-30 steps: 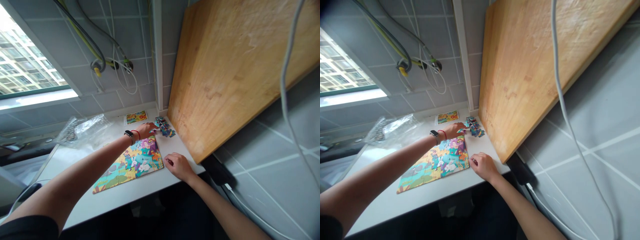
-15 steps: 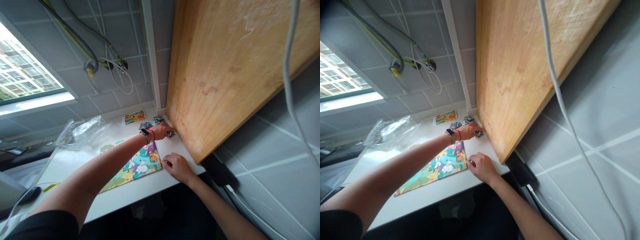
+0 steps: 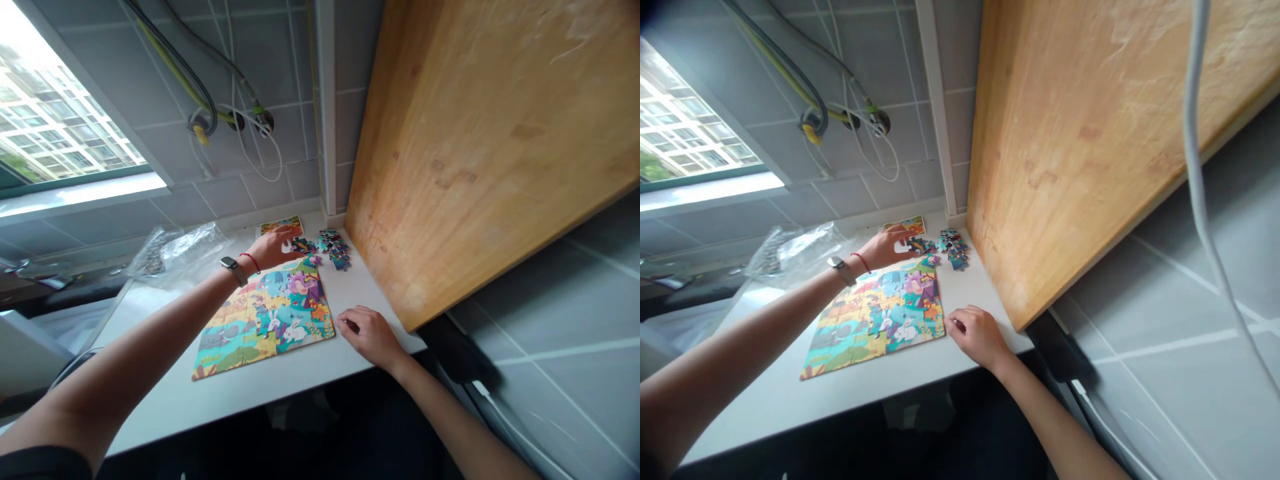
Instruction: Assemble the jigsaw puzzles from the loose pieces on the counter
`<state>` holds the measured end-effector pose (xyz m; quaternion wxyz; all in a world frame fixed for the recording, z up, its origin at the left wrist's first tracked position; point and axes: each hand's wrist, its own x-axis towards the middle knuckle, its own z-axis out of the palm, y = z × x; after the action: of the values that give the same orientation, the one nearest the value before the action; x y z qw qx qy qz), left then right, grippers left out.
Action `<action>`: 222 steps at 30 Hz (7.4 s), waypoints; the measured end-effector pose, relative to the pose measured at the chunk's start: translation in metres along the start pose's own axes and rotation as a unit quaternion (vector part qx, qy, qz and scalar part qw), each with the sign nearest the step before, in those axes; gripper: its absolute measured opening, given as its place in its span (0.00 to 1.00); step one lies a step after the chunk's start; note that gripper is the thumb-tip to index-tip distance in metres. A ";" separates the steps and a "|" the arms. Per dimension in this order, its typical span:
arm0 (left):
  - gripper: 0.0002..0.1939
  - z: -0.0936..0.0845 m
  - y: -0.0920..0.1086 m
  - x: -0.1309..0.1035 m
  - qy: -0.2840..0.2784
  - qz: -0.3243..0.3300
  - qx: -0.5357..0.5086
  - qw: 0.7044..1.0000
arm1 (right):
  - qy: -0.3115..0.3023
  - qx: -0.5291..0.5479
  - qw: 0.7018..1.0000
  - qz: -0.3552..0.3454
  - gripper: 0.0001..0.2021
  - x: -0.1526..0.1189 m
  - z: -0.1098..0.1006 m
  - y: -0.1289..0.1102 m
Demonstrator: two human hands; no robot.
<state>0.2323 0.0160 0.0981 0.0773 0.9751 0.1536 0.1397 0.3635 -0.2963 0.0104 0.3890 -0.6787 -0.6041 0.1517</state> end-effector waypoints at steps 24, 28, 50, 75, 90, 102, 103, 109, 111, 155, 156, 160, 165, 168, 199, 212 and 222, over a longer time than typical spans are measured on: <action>0.33 0.040 -0.074 -0.088 -0.091 -0.039 -0.043 0.994 | 0.055 0.028 0.997 -0.054 0.10 0.183 0.035 0.009; 0.22 0.033 -0.088 -0.081 -0.126 -0.023 -0.103 0.986 | 0.057 0.009 0.996 -0.064 0.10 0.173 0.036 0.016; 0.14 0.068 -0.062 -0.053 0.076 -0.168 -0.345 0.920 | 0.051 -0.119 0.990 -0.056 0.14 0.176 0.034 0.036; 0.09 0.070 -0.058 -0.057 0.083 -0.069 -0.286 0.952 | 0.049 -0.204 0.978 -0.004 0.18 0.173 0.016 0.034; 0.13 0.038 -0.069 -0.079 0.077 -0.093 -0.257 0.959 | 0.021 -0.291 0.954 0.071 0.17 0.167 0.020 0.032; 0.14 0.066 -0.074 -0.093 0.089 -0.057 -0.192 0.976 | 0.025 -0.191 0.978 0.075 0.18 0.171 0.010 0.038; 0.14 0.065 -0.074 -0.093 0.086 -0.051 -0.190 0.977 | 0.028 -0.181 0.981 0.067 0.18 0.171 0.009 0.037; 0.17 0.064 -0.071 -0.094 0.055 -0.026 -0.165 0.984 | 0.027 -0.118 0.992 0.024 0.16 0.172 0.003 0.036; 0.18 0.065 -0.072 -0.094 0.046 -0.029 -0.161 0.986 | 0.023 -0.131 0.991 0.027 0.15 0.171 -0.001 0.038; 0.18 0.066 -0.072 -0.093 0.062 -0.021 -0.189 0.980 | -0.146 -0.247 0.932 0.222 0.27 0.195 -0.044 0.021; 0.18 0.067 -0.072 -0.093 0.063 -0.021 -0.189 0.980 | -0.146 -0.258 0.929 0.223 0.29 0.190 -0.041 0.020; 0.17 0.069 -0.073 -0.092 0.064 -0.021 -0.188 0.980 | -0.138 -0.306 0.915 0.223 0.34 0.170 -0.038 0.014; 0.16 0.070 -0.074 -0.092 0.068 -0.022 -0.191 0.979 | -0.137 -0.355 0.898 0.221 0.27 0.137 -0.043 0.006; 0.16 0.070 -0.074 -0.092 0.071 -0.022 -0.195 0.978 | -0.135 -0.370 0.893 0.217 0.18 0.116 -0.046 0.000; 0.15 0.069 -0.077 -0.086 0.083 -0.099 -0.302 0.945 | 0.015 0.154 0.949 0.275 0.38 0.138 0.013 -0.037; 0.25 0.060 -0.075 -0.088 0.098 -0.119 -0.380 0.912 | 0.011 0.172 0.960 0.220 0.20 0.185 0.053 -0.041; 0.21 0.069 -0.075 -0.093 0.082 0.039 -0.233 0.968 | 0.040 0.154 0.978 0.137 0.19 0.196 0.086 -0.015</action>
<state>0.1475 0.0489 -0.0050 0.2838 0.9209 0.0841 0.2536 0.3384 -0.0831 0.0168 0.4877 -0.6929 -0.4587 0.2678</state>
